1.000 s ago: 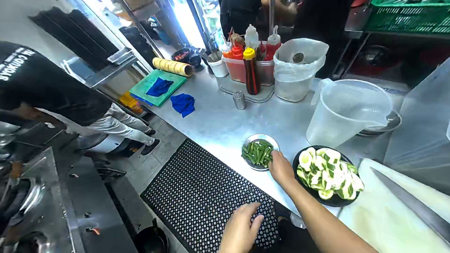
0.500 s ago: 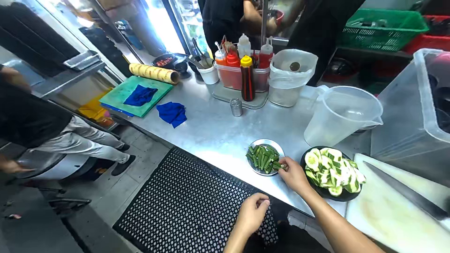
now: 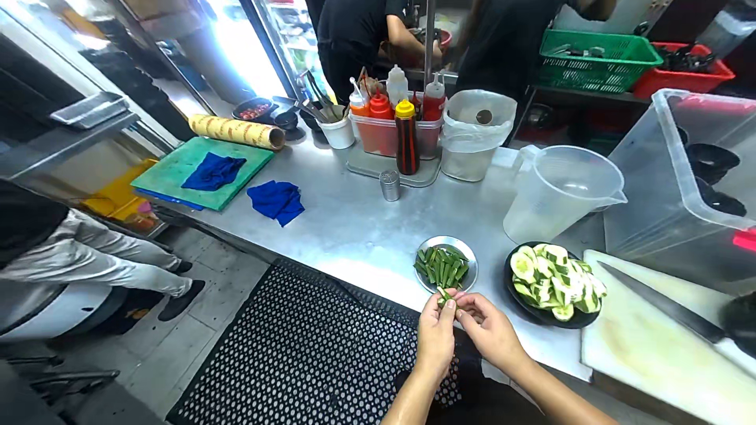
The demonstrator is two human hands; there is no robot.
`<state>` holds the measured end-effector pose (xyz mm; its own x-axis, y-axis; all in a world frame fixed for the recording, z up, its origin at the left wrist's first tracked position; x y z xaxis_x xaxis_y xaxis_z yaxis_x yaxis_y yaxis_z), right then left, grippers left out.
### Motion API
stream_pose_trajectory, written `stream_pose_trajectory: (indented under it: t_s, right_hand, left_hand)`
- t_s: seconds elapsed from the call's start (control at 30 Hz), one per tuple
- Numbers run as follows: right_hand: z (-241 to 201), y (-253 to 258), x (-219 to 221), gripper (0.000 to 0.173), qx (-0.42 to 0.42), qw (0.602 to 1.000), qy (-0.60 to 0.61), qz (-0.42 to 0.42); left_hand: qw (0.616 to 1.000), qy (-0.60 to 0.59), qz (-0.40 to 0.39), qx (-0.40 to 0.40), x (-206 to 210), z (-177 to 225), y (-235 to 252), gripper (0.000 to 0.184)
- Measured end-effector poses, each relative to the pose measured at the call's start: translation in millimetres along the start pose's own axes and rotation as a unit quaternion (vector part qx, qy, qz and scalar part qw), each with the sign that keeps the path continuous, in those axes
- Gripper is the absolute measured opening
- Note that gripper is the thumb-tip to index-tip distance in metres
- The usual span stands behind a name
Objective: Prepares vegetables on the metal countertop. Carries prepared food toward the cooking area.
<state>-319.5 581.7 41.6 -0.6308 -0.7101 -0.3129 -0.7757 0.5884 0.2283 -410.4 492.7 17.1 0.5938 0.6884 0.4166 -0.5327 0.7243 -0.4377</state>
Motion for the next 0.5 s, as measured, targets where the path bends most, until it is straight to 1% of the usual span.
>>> stream_pose_trajectory:
  t_s: [0.07, 0.1, 0.17, 0.23, 0.3, 0.37, 0.5]
  right_hand:
    - [-11.6, 11.8, -13.4, 0.025, -0.051, 0.993, -0.101, -0.022]
    - [-18.5, 17.5, -19.3, 0.026, -0.07, 0.99, -0.117, -0.028]
    - [-28.6, 29.6, -25.6, 0.029, -0.087, 0.989, -0.097, -0.063]
    - [-33.9, 41.8, -23.0, 0.035, -0.089, 0.984, -0.066, -0.143]
    - [-37.9, 49.5, -19.4, 0.033, -0.11, 0.968, -0.063, -0.217]
    - [-39.6, 53.9, -21.1, 0.027, -0.135, 0.957, -0.06, -0.251]
    - [-37.7, 58.8, -29.1, 0.025, -0.155, 0.947, -0.06, -0.274]
  left_hand:
    - [0.999, 0.043, 0.009, 0.016, -2.5, 10.4, -1.2, 0.028]
    - [0.997, 0.073, 0.008, 0.021, -1.0, 15.1, -3.0, 0.027]
    - [0.988, 0.151, -0.003, 0.029, 6.3, 20.8, -6.7, 0.027]
    - [0.974, 0.225, -0.018, 0.033, 16.1, 22.6, -7.9, 0.027]
    - [0.956, 0.291, -0.021, 0.03, 24.8, 24.5, -8.3, 0.026]
    - [0.94, 0.341, -0.008, 0.027, 30.8, 28.6, -9.0, 0.023]
    - [0.932, 0.36, 0.025, 0.031, 38.8, 34.0, -9.3, 0.023]
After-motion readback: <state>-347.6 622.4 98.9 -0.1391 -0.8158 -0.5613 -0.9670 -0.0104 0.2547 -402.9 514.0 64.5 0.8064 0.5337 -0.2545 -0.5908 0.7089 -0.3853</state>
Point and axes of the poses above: each hand's wrist, its own y-axis towards the middle knuckle, its own x-axis out of the palm, z = x × y, the point moved 10 cm from there along y, towards the middle knuckle, and after that the axes turned 15 degrees about -x, right-handed, at the moved point
